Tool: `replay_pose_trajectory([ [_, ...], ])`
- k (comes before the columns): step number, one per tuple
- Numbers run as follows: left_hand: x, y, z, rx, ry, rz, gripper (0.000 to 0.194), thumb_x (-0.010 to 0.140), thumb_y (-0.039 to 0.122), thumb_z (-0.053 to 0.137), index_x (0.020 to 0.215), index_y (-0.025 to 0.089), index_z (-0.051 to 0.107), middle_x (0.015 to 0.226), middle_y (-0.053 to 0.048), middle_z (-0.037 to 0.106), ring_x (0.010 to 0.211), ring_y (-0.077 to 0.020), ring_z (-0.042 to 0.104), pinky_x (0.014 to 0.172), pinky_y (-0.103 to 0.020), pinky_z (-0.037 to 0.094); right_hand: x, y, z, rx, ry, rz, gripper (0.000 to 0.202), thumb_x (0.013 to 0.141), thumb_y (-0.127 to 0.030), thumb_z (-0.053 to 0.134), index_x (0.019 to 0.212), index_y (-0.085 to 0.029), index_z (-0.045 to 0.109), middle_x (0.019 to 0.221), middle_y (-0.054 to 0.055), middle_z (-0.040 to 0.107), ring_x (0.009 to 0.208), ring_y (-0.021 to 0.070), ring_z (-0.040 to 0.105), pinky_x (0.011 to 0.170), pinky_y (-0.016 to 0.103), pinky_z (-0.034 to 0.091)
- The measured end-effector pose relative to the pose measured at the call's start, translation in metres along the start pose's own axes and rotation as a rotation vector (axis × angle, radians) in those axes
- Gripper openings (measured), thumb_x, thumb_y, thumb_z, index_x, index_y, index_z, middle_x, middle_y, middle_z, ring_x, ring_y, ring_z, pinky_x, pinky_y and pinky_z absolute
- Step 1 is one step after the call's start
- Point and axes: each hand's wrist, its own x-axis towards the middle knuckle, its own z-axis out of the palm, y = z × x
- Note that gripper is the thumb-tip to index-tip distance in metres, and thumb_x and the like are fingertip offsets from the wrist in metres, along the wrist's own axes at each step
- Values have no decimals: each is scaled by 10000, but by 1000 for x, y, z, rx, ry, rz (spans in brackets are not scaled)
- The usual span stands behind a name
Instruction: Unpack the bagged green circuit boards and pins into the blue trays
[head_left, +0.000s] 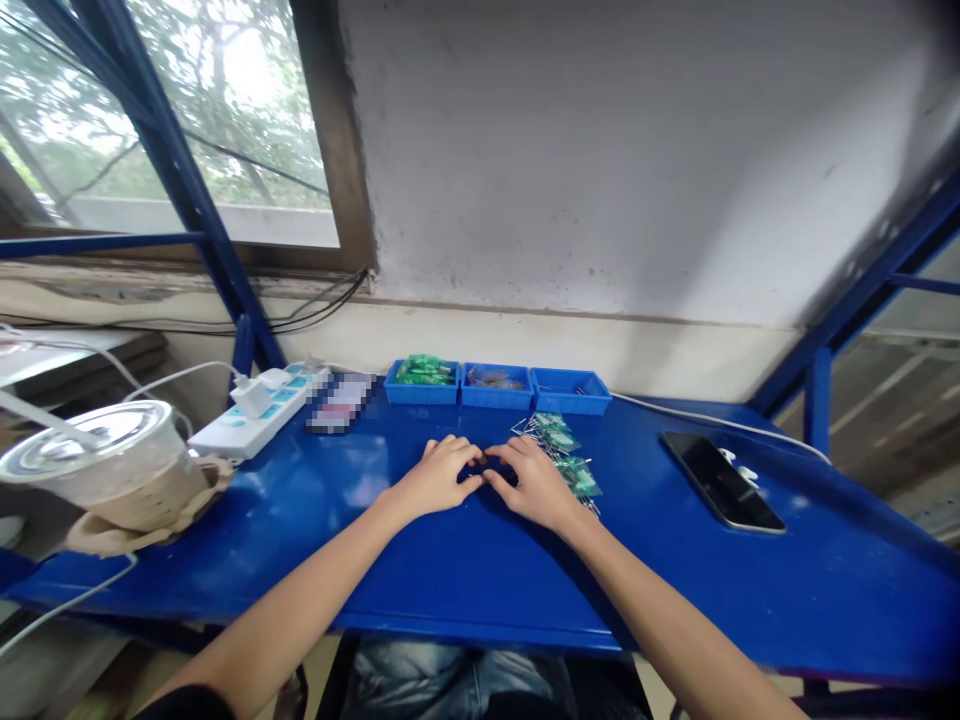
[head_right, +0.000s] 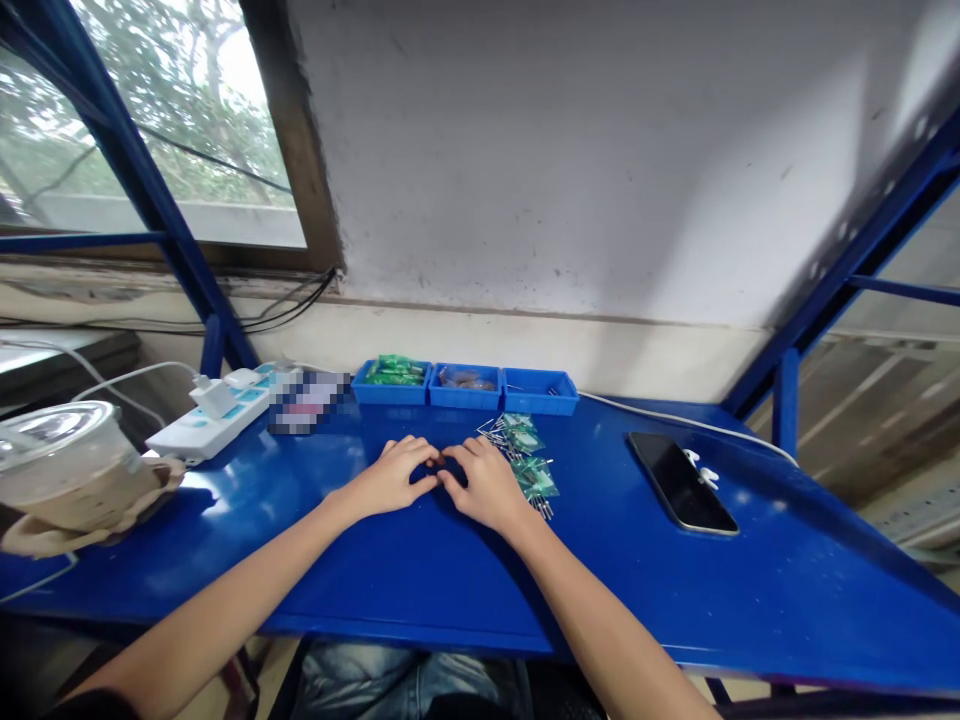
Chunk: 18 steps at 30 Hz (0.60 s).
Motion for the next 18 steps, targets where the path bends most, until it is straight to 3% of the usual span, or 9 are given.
replay_pose_trajectory([
  [3,-5,3,3,43,-62,41,96,860,245,464,878,207,551,933,-32,575,934,-209,491,773,-354,321,-2,-2,5,-50,-46,-47,113,820,-265,557,879,-188,615,820,48,580,819,180,501,789,319,402],
  [7,-4,5,8,40,-7,48,117,874,212,428,824,190,531,908,-37,584,918,-205,489,795,-362,332,-4,-1,7,-53,-43,-60,106,821,-285,565,854,-186,586,799,44,582,800,178,491,745,300,396],
  [13,3,-3,12,-438,152,-75,105,871,242,426,910,192,510,732,8,586,724,-141,551,712,-274,411,-4,-1,5,-21,14,-74,58,857,-228,516,828,-199,557,775,33,595,765,169,500,703,284,388],
  [18,3,-1,9,-552,233,-120,113,863,271,450,933,187,481,620,42,558,626,-121,556,660,-252,412,-3,-5,5,-57,66,-106,126,886,-255,468,817,-195,555,771,41,605,738,169,503,698,289,382],
])
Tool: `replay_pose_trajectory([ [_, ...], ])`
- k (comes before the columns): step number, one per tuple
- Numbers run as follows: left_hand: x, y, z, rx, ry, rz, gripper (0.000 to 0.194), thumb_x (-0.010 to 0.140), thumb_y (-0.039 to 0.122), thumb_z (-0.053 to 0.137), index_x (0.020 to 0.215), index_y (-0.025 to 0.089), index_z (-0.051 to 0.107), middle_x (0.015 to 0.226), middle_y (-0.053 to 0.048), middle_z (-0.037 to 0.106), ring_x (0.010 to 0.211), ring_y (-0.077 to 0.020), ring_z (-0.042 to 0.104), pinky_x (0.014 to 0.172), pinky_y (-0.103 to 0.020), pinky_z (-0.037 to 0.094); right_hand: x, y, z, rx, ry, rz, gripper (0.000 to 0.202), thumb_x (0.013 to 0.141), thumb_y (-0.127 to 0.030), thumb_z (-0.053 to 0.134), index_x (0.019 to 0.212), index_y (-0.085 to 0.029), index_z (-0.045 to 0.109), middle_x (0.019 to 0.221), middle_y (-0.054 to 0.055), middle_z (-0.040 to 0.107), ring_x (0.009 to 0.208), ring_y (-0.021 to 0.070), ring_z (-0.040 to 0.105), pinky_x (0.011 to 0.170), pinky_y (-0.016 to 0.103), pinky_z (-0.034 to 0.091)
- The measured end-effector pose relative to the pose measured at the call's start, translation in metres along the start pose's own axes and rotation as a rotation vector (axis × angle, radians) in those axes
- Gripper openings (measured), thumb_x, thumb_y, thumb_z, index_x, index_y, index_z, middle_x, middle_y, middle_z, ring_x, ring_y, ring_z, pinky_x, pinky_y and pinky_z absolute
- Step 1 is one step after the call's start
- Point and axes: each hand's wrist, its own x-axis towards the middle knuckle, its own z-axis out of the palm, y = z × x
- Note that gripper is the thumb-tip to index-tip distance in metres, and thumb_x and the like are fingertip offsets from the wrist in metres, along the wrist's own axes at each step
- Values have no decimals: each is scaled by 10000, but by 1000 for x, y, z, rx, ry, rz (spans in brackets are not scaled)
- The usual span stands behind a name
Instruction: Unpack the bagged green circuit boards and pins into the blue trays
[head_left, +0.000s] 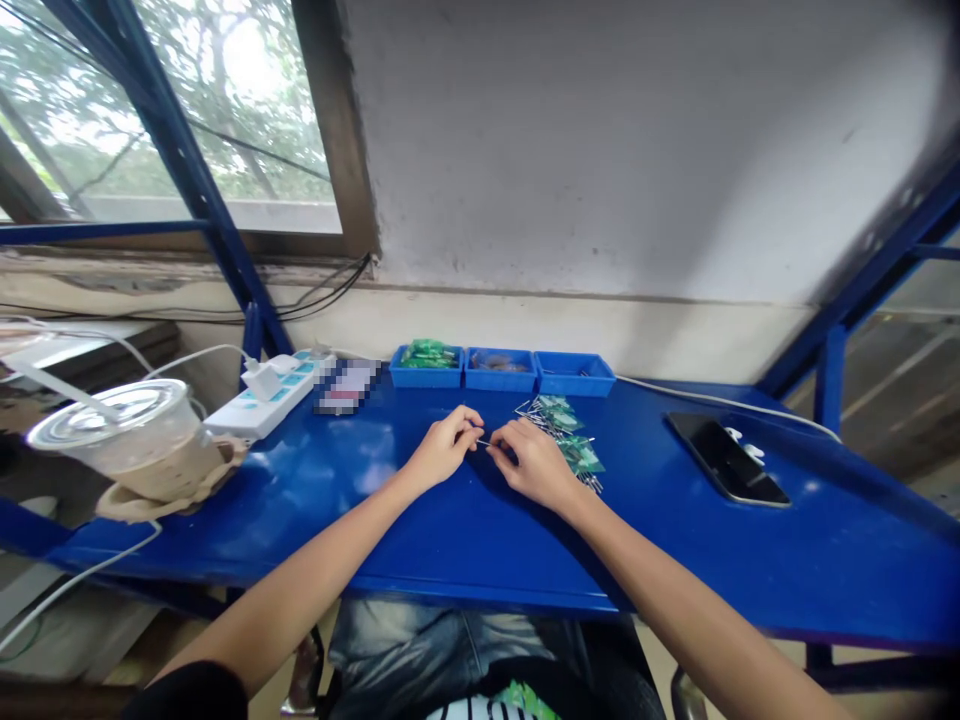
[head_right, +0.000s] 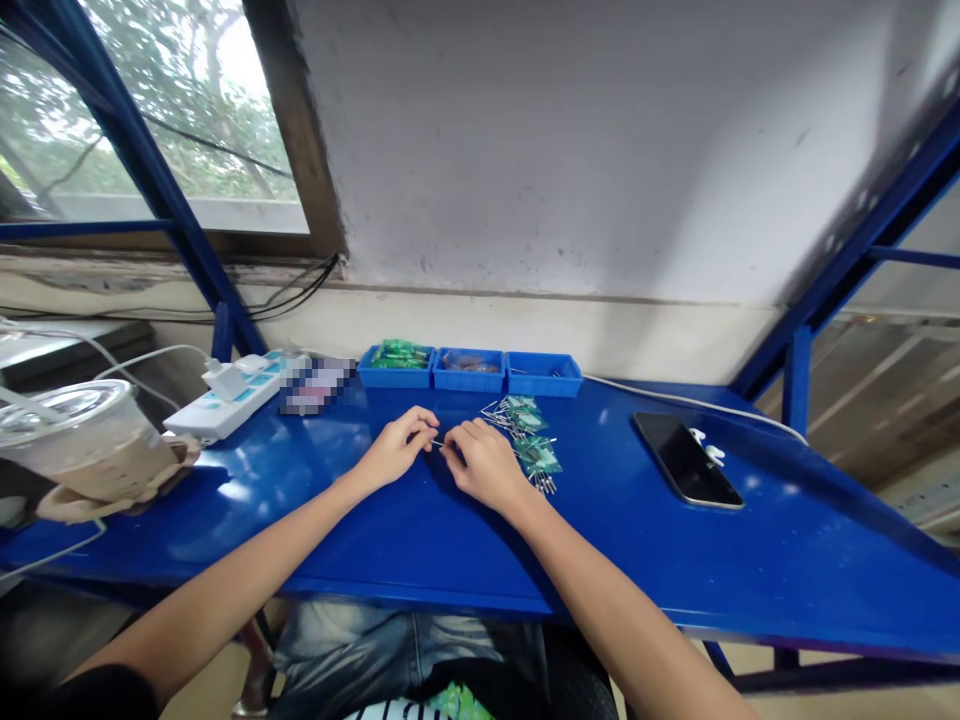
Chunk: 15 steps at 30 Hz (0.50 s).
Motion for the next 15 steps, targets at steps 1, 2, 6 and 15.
replay_pose_trajectory([
  [1,0,1,0,-15,7,0,119,863,279,456,931,186,484,623,40,565,632,-122,562,661,-252,414,0,0,0,-17,15,7,145,893,-256,452,815,-192,557,767,45,604,732,170,504,692,289,381],
  [2,-1,2,0,-30,10,3,126,860,287,467,930,184,490,641,33,576,647,-124,570,666,-252,418,1,0,0,-35,32,23,166,900,-258,435,812,-190,557,759,49,602,727,172,507,683,288,379],
  [6,-1,2,-1,-18,32,69,141,843,296,514,910,177,550,778,-11,614,728,-135,581,685,-255,434,1,3,-1,-75,95,103,231,922,-260,380,791,-187,555,739,57,597,726,176,521,663,278,376],
  [15,3,5,6,225,109,137,240,908,276,389,795,187,581,802,-20,637,808,-161,561,768,-300,422,3,8,-13,-109,131,9,245,906,-309,425,776,-186,593,713,47,584,701,160,502,659,268,374],
])
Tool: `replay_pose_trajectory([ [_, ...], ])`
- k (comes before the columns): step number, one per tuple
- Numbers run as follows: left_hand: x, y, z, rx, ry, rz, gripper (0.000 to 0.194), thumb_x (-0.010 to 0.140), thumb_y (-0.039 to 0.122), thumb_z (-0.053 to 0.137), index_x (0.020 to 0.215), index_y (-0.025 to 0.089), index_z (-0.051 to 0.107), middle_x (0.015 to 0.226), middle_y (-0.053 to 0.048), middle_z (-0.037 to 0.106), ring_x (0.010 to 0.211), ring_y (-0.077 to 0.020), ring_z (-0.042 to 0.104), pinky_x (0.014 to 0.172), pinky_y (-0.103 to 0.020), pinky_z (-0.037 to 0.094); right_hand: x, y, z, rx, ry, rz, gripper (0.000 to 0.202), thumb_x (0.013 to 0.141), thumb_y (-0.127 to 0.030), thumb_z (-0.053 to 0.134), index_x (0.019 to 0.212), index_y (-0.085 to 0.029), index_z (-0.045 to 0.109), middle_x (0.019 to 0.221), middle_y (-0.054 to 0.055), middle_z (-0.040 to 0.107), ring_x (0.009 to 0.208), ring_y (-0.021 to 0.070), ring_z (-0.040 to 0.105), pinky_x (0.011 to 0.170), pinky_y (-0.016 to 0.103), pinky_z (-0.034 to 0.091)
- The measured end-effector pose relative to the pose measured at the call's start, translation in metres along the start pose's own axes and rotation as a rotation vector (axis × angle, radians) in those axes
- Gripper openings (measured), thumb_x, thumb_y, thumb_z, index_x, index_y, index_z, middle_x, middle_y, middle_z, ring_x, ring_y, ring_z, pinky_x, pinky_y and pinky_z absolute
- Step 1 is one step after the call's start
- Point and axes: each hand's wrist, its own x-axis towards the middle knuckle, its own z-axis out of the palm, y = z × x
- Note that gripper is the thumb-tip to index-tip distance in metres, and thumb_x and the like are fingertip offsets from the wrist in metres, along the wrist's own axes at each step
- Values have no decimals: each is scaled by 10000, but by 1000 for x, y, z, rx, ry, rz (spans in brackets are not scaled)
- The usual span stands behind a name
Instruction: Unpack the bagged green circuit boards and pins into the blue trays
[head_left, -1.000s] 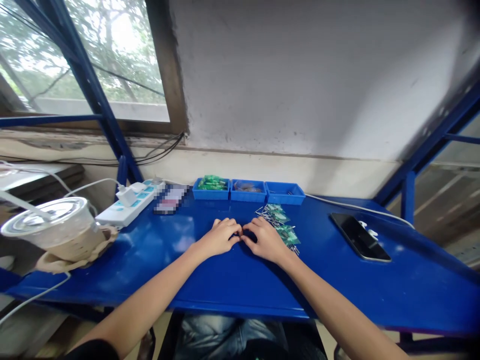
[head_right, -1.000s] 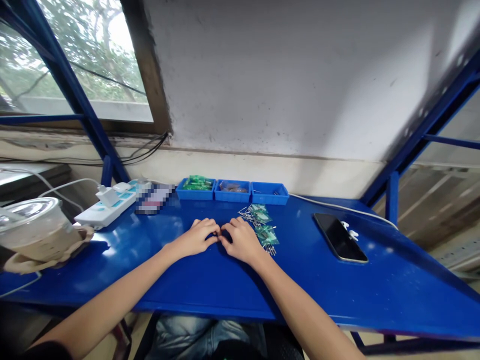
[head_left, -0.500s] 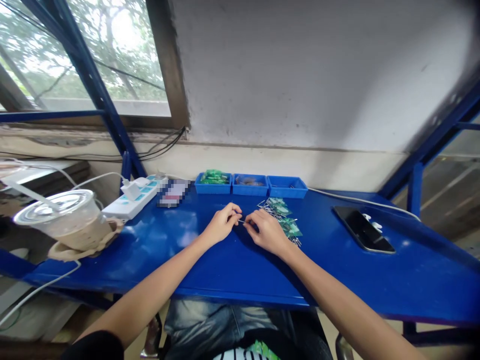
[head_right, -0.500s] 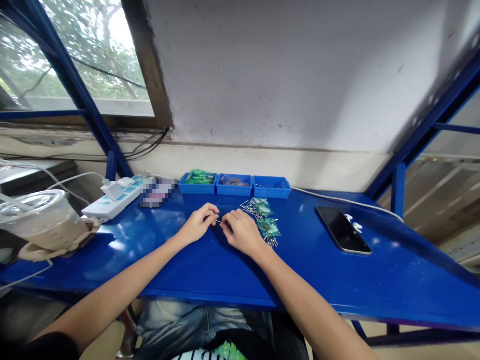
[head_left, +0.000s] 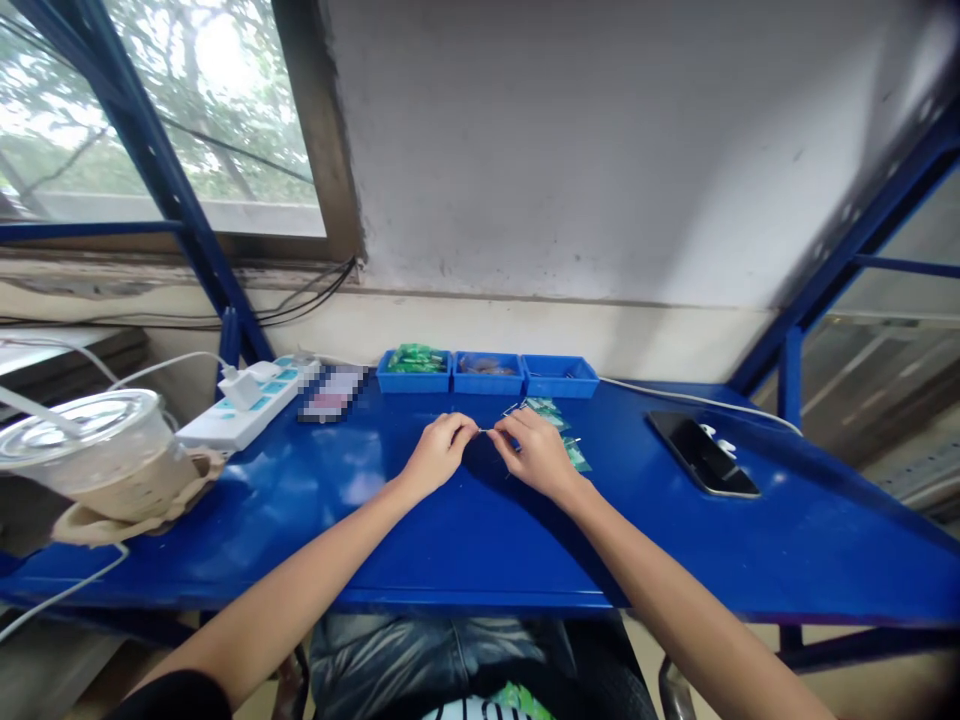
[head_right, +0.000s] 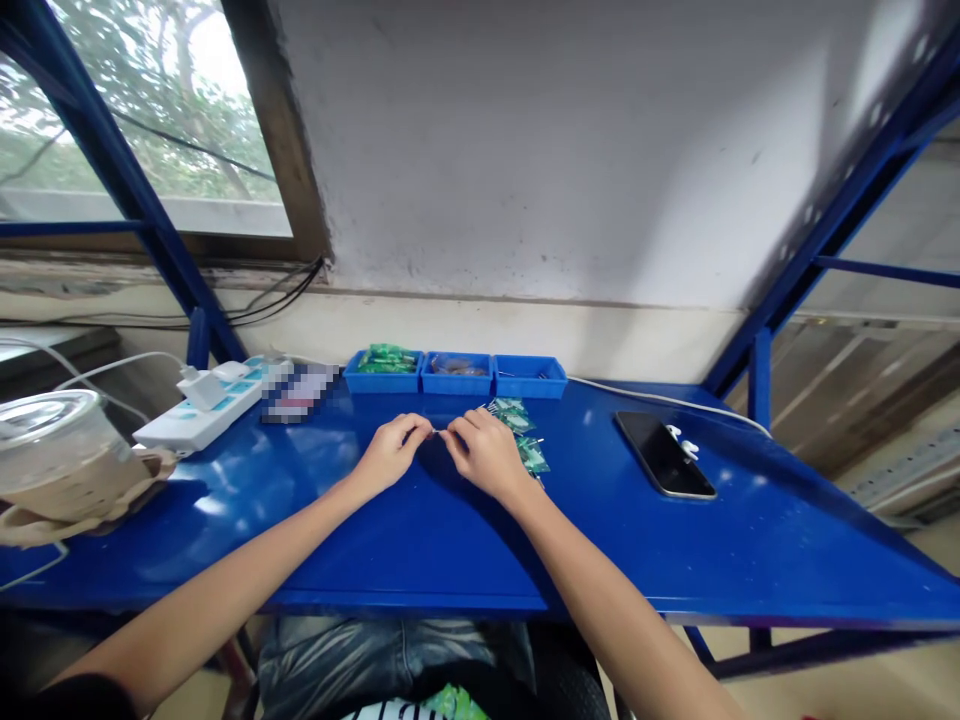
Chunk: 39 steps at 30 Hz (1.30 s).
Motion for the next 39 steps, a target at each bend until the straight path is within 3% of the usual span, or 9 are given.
replay_pose_trajectory([
  [4,1,7,0,68,-39,-2,226,897,340,416,896,196,591,830,-26,634,821,-166,559,779,-308,429,18,30,-21,-66,88,-2,304,900,-305,411,676,-186,580,652,43,555,679,159,489,672,277,368],
  [8,11,16,9,268,-186,22,234,825,406,530,927,207,596,906,-39,633,900,-209,536,808,-362,403,43,78,-38,-246,275,389,274,894,-328,395,824,-166,604,748,77,600,767,199,529,700,306,375],
  [11,21,21,21,407,-325,50,215,792,412,567,880,222,615,947,-43,618,958,-242,500,806,-390,374,43,106,-32,-308,98,576,329,837,-351,486,1052,-119,577,909,137,624,843,248,553,714,331,393],
  [16,24,19,32,474,-356,102,165,862,232,444,790,194,588,887,-49,595,924,-214,482,782,-364,338,10,123,0,-53,-114,522,413,868,-464,422,1084,-153,585,983,103,626,937,215,562,832,313,411],
  [19,22,9,33,465,-307,97,165,873,181,411,796,184,558,885,-58,594,911,-217,478,781,-370,327,0,123,15,58,-238,454,468,871,-515,399,1130,-173,587,1096,105,593,1026,215,533,897,333,390],
  [23,25,-8,31,322,-182,20,175,886,162,372,859,194,542,881,-56,616,860,-215,483,764,-358,359,6,110,25,-11,-324,375,507,837,-576,435,1222,-266,549,1131,108,543,1059,268,481,871,433,379],
  [31,32,-23,25,201,-8,-33,162,871,171,417,847,184,576,854,-48,649,819,-197,542,793,-348,408,5,44,22,-5,-426,183,396,872,-522,414,1144,-296,591,1069,78,521,970,222,468,801,406,395],
  [35,29,-25,21,206,36,-67,167,871,186,433,841,179,597,854,-51,651,827,-196,551,801,-343,418,4,25,21,54,-425,135,371,881,-497,411,1121,-282,596,1062,69,552,951,214,498,794,385,390],
  [39,30,-26,20,221,28,-63,203,883,203,418,832,175,613,868,-56,656,849,-201,552,820,-346,413,4,26,26,192,-262,215,337,869,-424,474,1118,-205,536,1023,66,605,940,192,542,795,329,403],
])
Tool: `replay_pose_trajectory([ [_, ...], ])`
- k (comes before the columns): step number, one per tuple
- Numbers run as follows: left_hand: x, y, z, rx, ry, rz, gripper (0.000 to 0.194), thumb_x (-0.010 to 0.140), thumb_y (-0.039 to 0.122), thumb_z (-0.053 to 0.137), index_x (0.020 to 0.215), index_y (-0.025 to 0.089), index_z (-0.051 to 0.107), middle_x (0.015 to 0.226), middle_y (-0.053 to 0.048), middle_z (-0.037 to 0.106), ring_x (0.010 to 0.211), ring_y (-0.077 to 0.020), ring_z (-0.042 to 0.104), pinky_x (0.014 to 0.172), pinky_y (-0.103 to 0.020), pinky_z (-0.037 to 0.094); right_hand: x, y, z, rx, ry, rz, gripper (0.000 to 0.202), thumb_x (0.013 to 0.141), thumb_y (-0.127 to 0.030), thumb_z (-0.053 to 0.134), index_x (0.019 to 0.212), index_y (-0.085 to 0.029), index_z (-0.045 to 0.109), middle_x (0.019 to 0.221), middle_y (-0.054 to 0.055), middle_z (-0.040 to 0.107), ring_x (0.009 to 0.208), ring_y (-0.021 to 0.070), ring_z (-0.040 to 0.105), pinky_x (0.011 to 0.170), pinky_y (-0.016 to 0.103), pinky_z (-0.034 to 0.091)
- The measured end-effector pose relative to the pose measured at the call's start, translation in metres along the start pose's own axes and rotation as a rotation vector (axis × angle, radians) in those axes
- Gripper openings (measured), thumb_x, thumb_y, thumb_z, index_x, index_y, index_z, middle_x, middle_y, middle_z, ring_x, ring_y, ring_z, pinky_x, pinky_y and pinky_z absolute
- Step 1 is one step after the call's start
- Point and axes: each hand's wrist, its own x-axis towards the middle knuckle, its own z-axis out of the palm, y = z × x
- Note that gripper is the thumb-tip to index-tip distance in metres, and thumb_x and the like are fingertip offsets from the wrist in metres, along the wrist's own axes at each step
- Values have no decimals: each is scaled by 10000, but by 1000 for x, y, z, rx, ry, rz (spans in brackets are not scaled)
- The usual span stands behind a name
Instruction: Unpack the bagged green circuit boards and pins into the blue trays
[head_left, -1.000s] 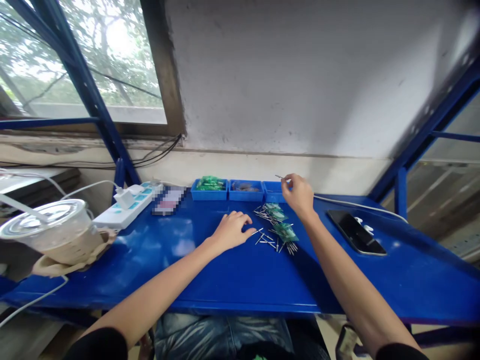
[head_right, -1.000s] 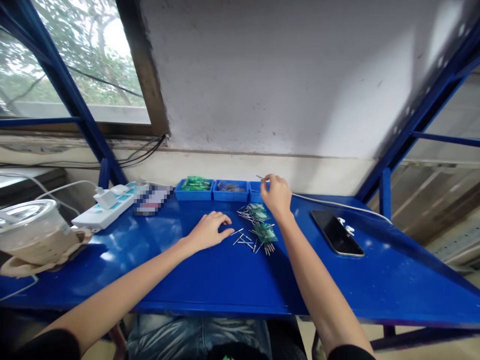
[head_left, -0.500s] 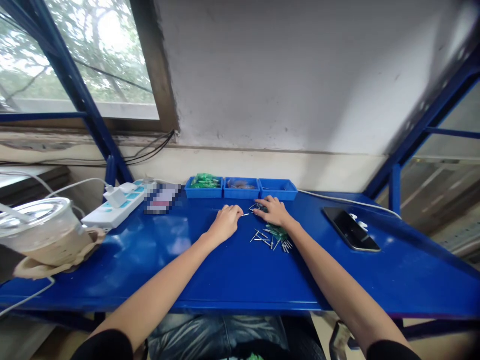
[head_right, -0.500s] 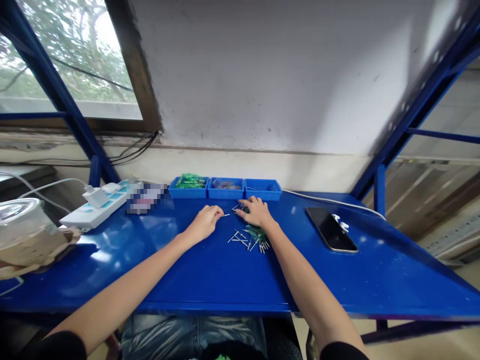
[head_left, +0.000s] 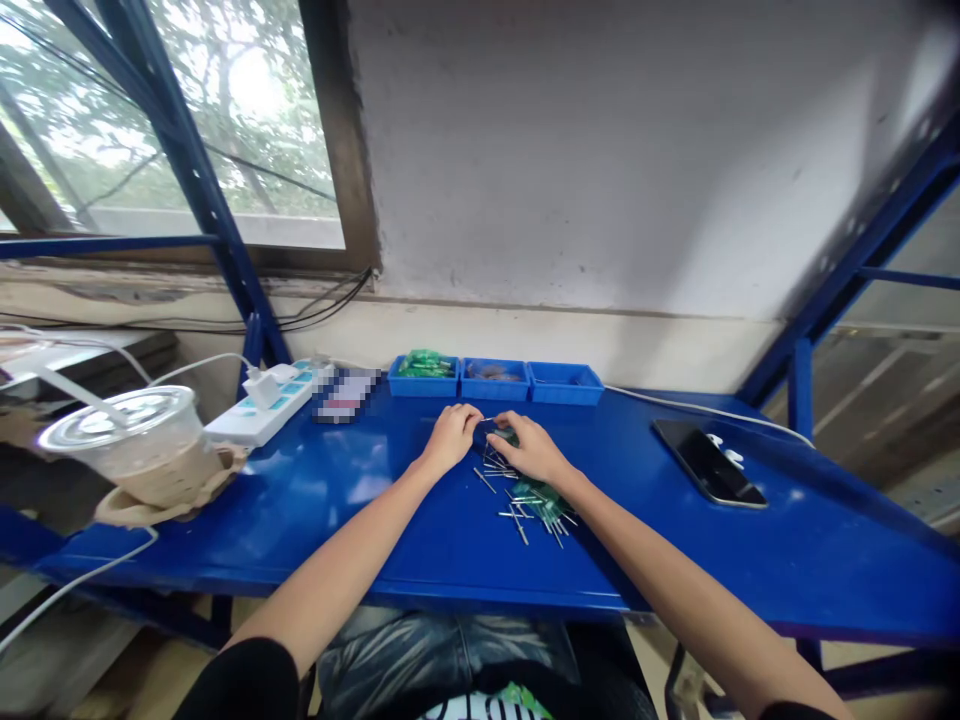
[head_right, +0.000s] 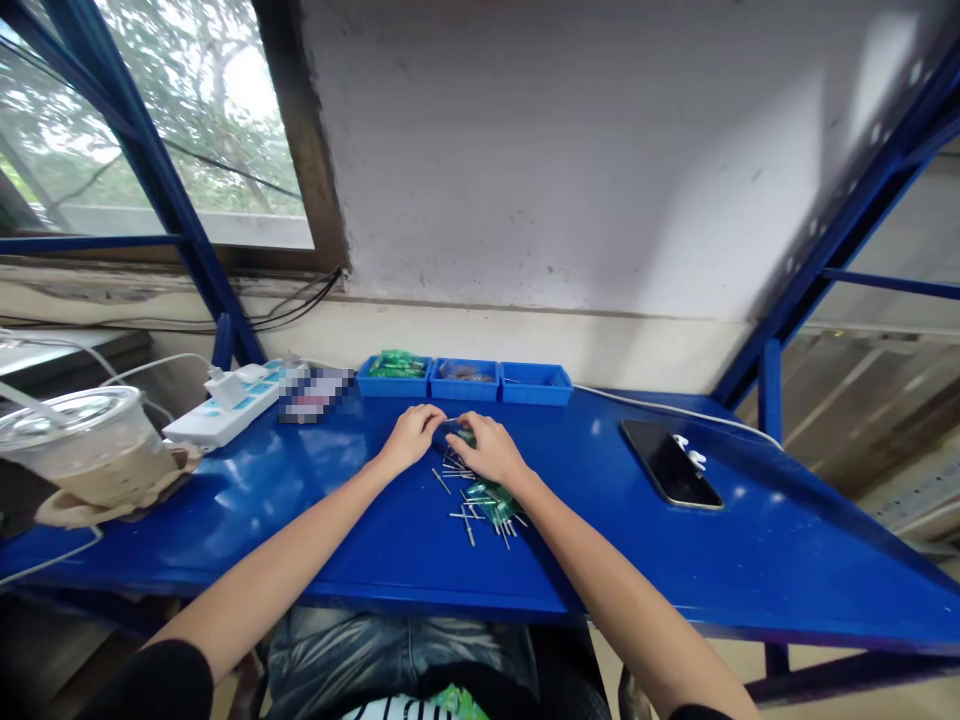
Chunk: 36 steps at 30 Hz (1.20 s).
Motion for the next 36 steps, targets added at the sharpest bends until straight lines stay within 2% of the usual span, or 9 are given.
replay_pose_trajectory([
  [3,0,-1,2,-50,-18,13,217,889,218,406,838,182,613,858,-41,662,834,-193,560,804,-331,417,1,5,1,12,133,-4,263,853,-343,516,1064,-185,524,980,66,618,922,189,541,777,304,407],
  [6,0,1,3,-130,-33,27,205,885,225,409,846,188,607,792,-20,655,795,-177,570,768,-302,425,2,5,0,-78,161,-75,103,863,-252,493,912,-192,561,880,50,616,846,183,523,749,293,392],
  [15,-1,8,-3,-324,5,-35,197,880,289,424,884,182,590,730,6,627,677,-131,582,665,-244,438,2,-2,-5,-200,211,-130,153,898,-249,430,863,-191,568,845,62,603,795,187,504,693,294,345],
  [20,-1,10,-6,-229,47,56,135,836,257,499,805,180,606,797,-27,628,793,-167,556,742,-281,436,3,-1,-9,-132,265,-87,237,924,-273,375,815,-186,567,798,55,594,792,182,513,720,293,364],
  [27,0,15,-5,-143,13,70,249,896,253,383,771,178,586,806,-45,625,823,-185,536,811,-335,415,-1,-7,-9,-93,280,-139,189,906,-302,419,883,-190,570,801,55,598,799,187,516,727,300,386],
  [30,0,9,-5,-145,-25,75,286,913,255,346,818,182,606,819,-44,630,832,-184,541,821,-336,417,5,-3,-22,-124,344,-179,210,909,-298,401,844,-191,570,801,65,595,797,190,513,742,306,391],
  [32,0,2,-4,-106,-73,102,268,904,225,356,912,189,621,865,-50,626,857,-189,537,835,-344,416,14,8,-37,-156,478,-135,223,909,-307,392,854,-186,571,814,78,596,809,197,514,759,316,392],
  [34,-1,-6,-5,-29,-143,132,240,873,204,416,1001,212,620,930,-59,609,900,-203,524,840,-358,414,24,26,-54,-200,639,5,241,908,-318,381,909,-172,573,835,92,598,821,208,520,766,328,391],
  [36,-2,-9,-6,53,-219,138,224,845,225,481,1019,250,620,987,-57,588,952,-223,506,842,-379,406,30,46,-64,-253,689,172,275,881,-339,421,1025,-150,559,840,98,599,832,230,526,747,342,393],
])
